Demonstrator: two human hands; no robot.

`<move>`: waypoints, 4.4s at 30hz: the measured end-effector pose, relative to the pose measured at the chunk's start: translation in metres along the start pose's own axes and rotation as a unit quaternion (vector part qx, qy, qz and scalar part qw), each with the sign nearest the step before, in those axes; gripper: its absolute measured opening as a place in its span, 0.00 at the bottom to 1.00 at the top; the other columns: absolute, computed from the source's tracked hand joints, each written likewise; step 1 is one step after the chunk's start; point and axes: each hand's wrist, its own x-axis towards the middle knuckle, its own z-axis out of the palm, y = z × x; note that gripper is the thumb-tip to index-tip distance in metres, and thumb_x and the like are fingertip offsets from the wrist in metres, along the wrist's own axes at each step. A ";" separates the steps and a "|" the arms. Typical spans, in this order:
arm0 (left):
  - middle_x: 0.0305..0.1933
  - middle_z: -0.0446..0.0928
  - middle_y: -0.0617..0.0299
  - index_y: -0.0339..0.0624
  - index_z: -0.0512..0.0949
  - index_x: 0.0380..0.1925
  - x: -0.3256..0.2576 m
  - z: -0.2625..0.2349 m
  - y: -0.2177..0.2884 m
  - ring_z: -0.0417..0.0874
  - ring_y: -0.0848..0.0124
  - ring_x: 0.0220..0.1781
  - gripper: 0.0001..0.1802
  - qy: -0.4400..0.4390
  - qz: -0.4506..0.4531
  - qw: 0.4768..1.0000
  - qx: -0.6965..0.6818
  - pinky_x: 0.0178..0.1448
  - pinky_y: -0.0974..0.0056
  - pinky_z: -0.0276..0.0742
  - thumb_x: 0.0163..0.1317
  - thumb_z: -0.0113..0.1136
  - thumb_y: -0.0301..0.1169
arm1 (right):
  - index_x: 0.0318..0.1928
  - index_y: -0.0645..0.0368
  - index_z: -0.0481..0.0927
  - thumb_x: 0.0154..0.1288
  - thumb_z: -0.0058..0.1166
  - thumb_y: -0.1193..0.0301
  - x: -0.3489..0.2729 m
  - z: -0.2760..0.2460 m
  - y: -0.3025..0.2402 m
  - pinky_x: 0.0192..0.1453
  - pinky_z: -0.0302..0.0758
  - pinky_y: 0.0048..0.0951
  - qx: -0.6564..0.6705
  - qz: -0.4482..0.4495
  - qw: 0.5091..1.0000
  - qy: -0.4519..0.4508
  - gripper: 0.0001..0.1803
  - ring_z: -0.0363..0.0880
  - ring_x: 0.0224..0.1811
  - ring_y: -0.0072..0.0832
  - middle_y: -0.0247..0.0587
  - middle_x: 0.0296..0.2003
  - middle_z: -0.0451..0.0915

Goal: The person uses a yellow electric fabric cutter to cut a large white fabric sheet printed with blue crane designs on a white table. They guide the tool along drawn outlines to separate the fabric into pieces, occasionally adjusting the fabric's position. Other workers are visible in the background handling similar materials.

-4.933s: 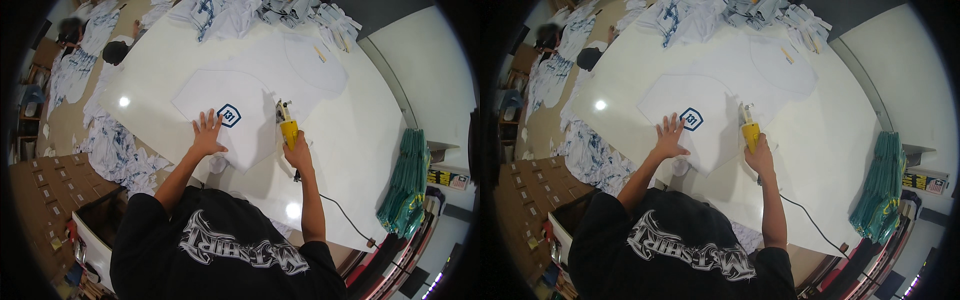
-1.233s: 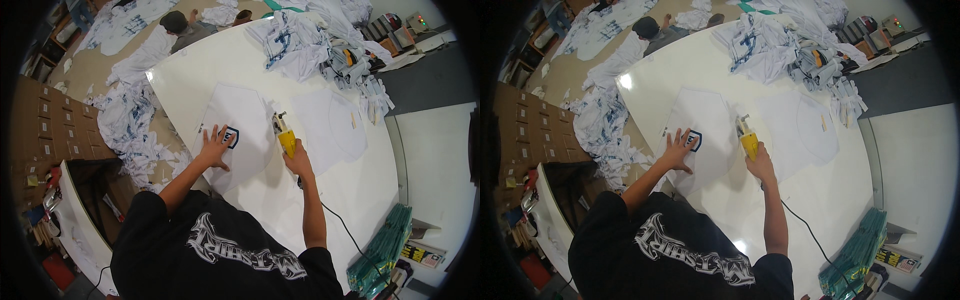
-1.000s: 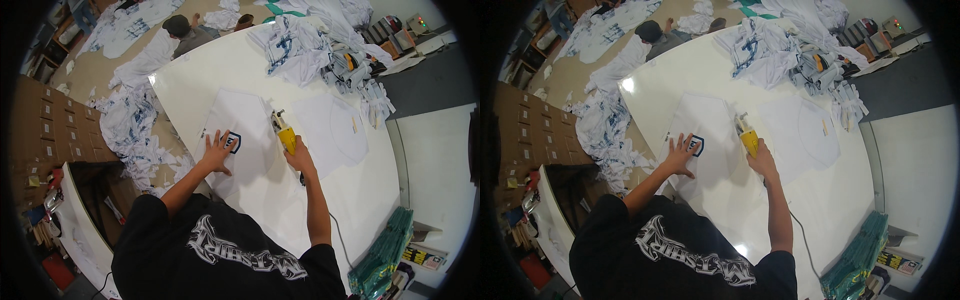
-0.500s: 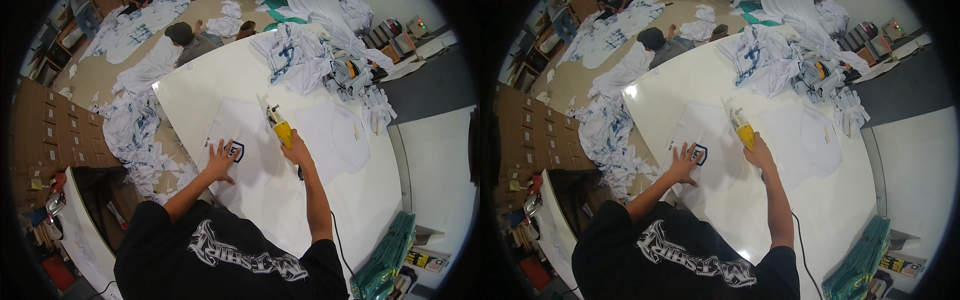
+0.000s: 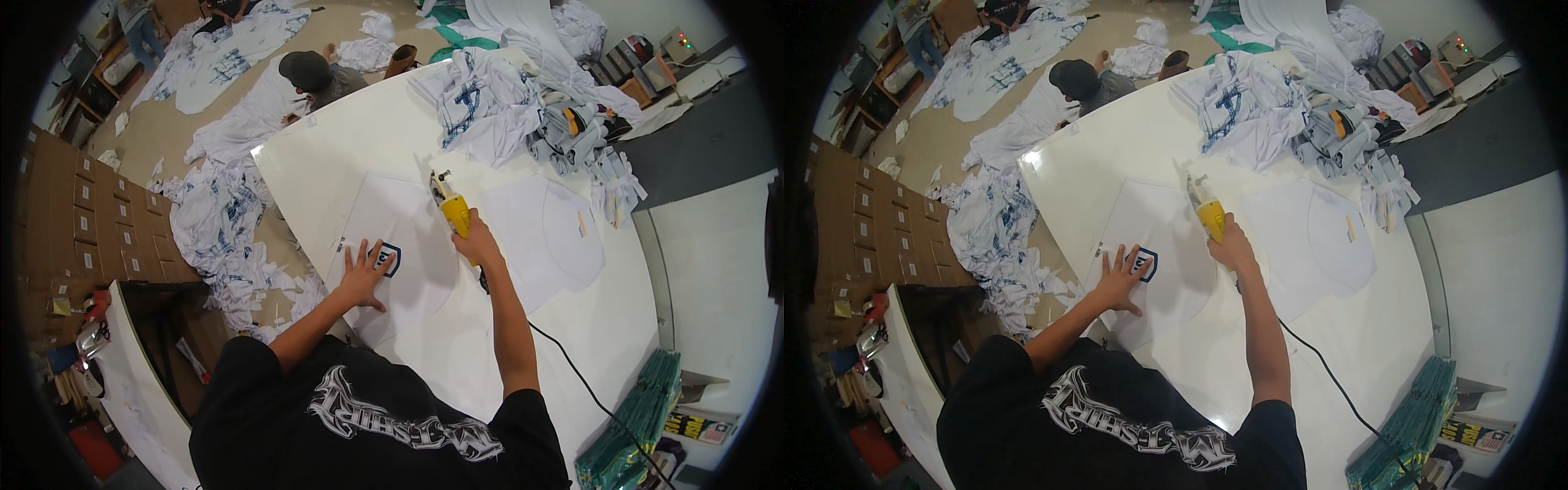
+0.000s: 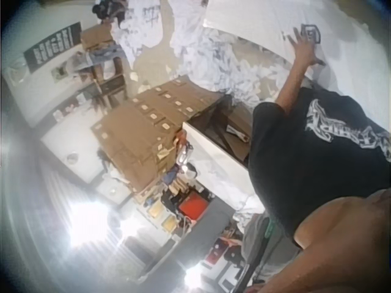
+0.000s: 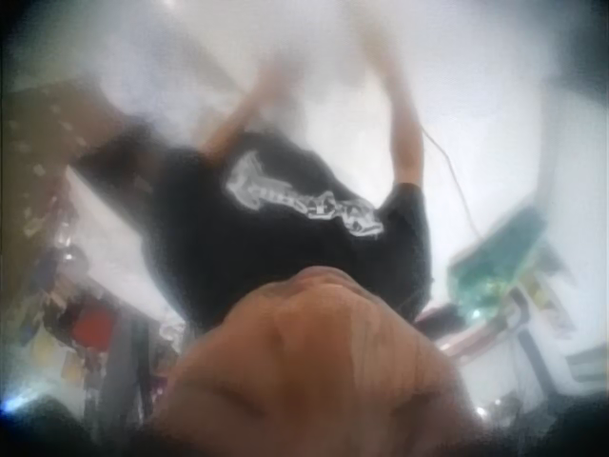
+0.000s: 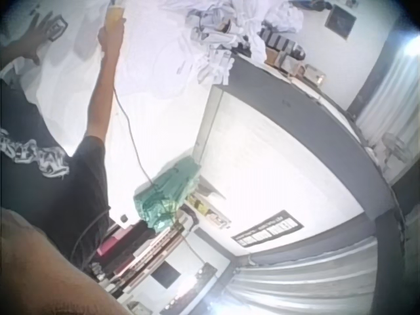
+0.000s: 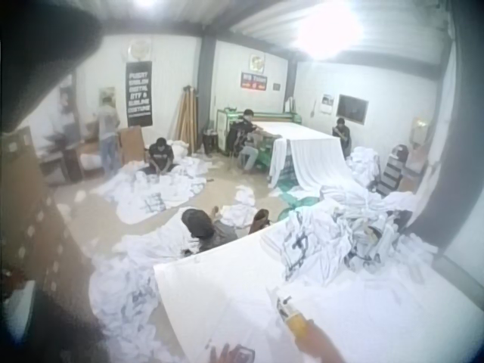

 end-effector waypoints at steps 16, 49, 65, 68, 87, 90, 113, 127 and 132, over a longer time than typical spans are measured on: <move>0.90 0.35 0.51 0.68 0.46 0.85 0.017 -0.047 -0.066 0.36 0.37 0.89 0.84 -0.037 0.104 0.992 0.065 0.83 0.22 0.34 0.26 0.90 0.56 | 0.64 0.62 0.71 0.63 0.57 0.61 0.010 0.007 -0.002 0.58 0.81 0.54 0.109 0.013 0.984 0.138 0.31 0.85 0.54 0.60 0.63 0.52 0.85; 0.90 0.28 0.45 0.58 0.42 0.86 0.062 -0.056 -0.115 0.26 0.35 0.88 0.84 0.031 -0.080 0.996 0.024 0.78 0.16 0.27 0.32 0.72 0.82 | 0.68 0.68 0.61 0.68 0.62 0.64 -0.257 0.133 -0.033 0.56 0.79 0.58 0.111 0.116 0.982 0.097 0.36 0.81 0.53 0.68 0.73 0.54 0.78; 0.90 0.31 0.45 0.58 0.45 0.86 0.047 -0.061 -0.118 0.28 0.33 0.88 0.82 0.053 -0.036 0.998 0.004 0.77 0.14 0.29 0.33 0.78 0.74 | 0.65 0.70 0.61 0.68 0.62 0.64 -0.157 0.106 -0.090 0.56 0.79 0.57 0.081 0.111 0.988 0.074 0.34 0.80 0.54 0.68 0.74 0.54 0.78; 0.90 0.31 0.46 0.59 0.45 0.86 0.048 -0.064 -0.117 0.28 0.34 0.88 0.81 0.042 -0.041 0.998 0.003 0.77 0.14 0.28 0.33 0.79 0.72 | 0.64 0.70 0.61 0.68 0.62 0.65 -0.148 0.105 -0.092 0.57 0.79 0.56 0.078 0.104 0.988 0.078 0.33 0.80 0.54 0.68 0.74 0.53 0.78; 0.89 0.34 0.45 0.58 0.49 0.85 0.050 -0.064 -0.122 0.28 0.32 0.88 0.80 0.063 -0.028 0.997 -0.031 0.75 0.13 0.29 0.32 0.82 0.67 | 0.60 0.70 0.61 0.68 0.62 0.66 -0.064 0.086 -0.109 0.55 0.79 0.57 0.058 0.076 0.991 0.096 0.31 0.80 0.52 0.71 0.77 0.49 0.79; 0.89 0.34 0.45 0.58 0.49 0.85 0.050 -0.064 -0.122 0.29 0.32 0.88 0.80 0.068 -0.024 0.997 -0.036 0.75 0.12 0.29 0.32 0.82 0.67 | 0.61 0.71 0.61 0.68 0.62 0.66 -0.048 0.082 -0.110 0.56 0.79 0.57 0.055 0.066 0.992 0.097 0.31 0.81 0.52 0.71 0.77 0.50 0.79; 0.89 0.35 0.43 0.55 0.49 0.85 0.047 -0.075 -0.120 0.30 0.34 0.88 0.77 0.051 -0.039 0.997 -0.039 0.76 0.13 0.25 0.38 0.79 0.69 | 0.59 0.72 0.63 0.66 0.59 0.64 0.006 0.079 -0.143 0.56 0.80 0.56 0.111 0.147 0.974 0.132 0.31 0.83 0.51 0.66 0.74 0.50 0.80; 0.87 0.48 0.44 0.38 0.57 0.81 0.110 -0.052 -0.064 0.41 0.41 0.89 0.70 -0.040 0.393 0.916 0.061 0.83 0.24 0.33 0.46 0.73 0.70 | 0.65 0.67 0.67 0.67 0.66 0.60 -0.096 0.021 -0.087 0.56 0.81 0.45 0.177 0.224 0.910 0.300 0.35 0.86 0.51 0.51 0.63 0.50 0.84; 0.87 0.53 0.48 0.45 0.60 0.81 0.145 -0.051 -0.043 0.46 0.48 0.89 0.48 0.187 0.143 0.971 0.029 0.86 0.31 0.35 0.71 0.52 0.65 | 0.69 0.68 0.64 0.67 0.64 0.61 -0.140 0.001 -0.086 0.61 0.79 0.49 0.202 0.291 0.891 0.283 0.38 0.85 0.56 0.58 0.68 0.53 0.83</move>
